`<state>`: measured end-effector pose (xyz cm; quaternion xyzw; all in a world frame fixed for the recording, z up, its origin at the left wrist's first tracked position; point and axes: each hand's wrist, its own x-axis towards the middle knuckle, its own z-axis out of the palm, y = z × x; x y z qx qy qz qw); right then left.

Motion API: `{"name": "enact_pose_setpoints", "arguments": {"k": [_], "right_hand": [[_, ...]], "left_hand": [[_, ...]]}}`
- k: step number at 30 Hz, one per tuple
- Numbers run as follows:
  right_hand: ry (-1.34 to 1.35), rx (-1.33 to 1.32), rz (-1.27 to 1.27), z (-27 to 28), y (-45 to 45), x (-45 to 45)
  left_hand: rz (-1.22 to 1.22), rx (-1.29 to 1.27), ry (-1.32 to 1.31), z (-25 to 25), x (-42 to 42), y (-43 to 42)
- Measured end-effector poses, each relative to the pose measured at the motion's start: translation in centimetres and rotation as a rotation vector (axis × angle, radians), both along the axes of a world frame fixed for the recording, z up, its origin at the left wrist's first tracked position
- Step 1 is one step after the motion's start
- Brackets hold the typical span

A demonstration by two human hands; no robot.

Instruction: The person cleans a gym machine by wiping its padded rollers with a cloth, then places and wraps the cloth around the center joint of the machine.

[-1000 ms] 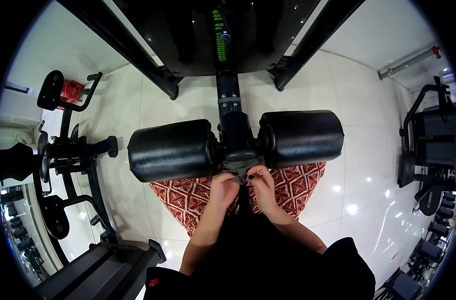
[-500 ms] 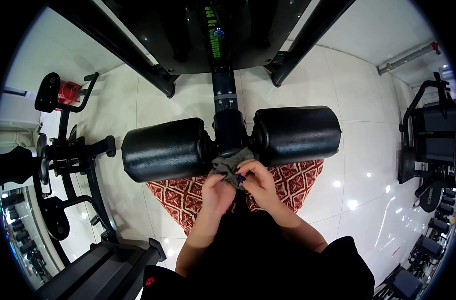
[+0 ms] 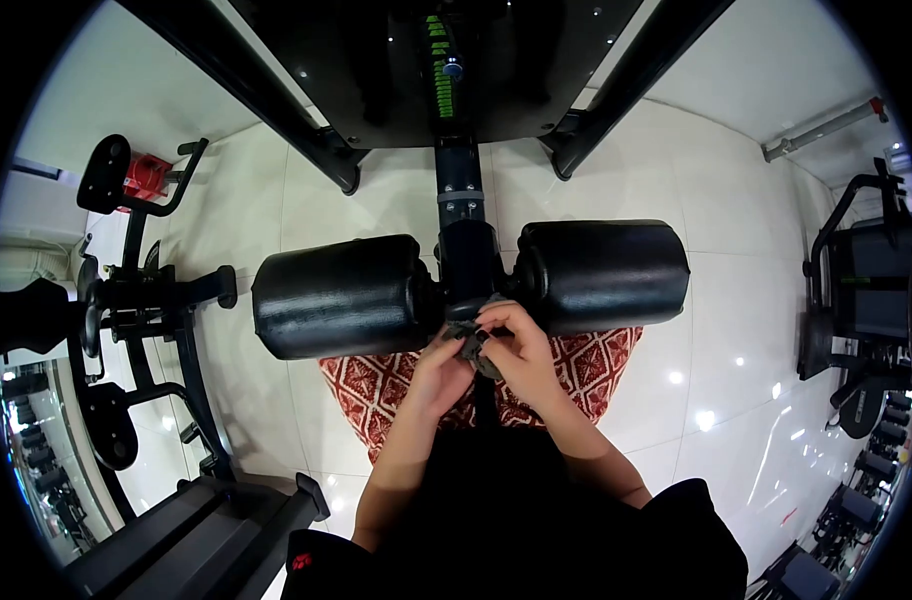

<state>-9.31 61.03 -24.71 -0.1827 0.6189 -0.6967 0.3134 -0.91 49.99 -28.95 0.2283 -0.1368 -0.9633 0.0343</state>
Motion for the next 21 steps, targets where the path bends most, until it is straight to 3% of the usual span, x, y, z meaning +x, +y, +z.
{"name": "enact_pose_setpoints", "arguments": {"k": [4,10,12,21], "right_hand": [[0.030,-0.097,-0.018,0.7,-0.1,-0.5],[0.114,0.059,-0.161,0.9,1.0,0.0],[0.007,0.171,-0.169,0.9,1.4,0.6],[0.020,0.216,-0.104,-1.6,1.9,1.6]], "left_hand": [[-0.016,-0.096,-0.075,0.0,-0.9,0.5],[-0.065,-0.214,-0.266,0.6,-2.2,1.0],[-0.040,-0.253,-0.376,0.6,-2.3,1.3],[-0.086,-0.465,-0.333,-1.3,-1.4,2.0]]}}
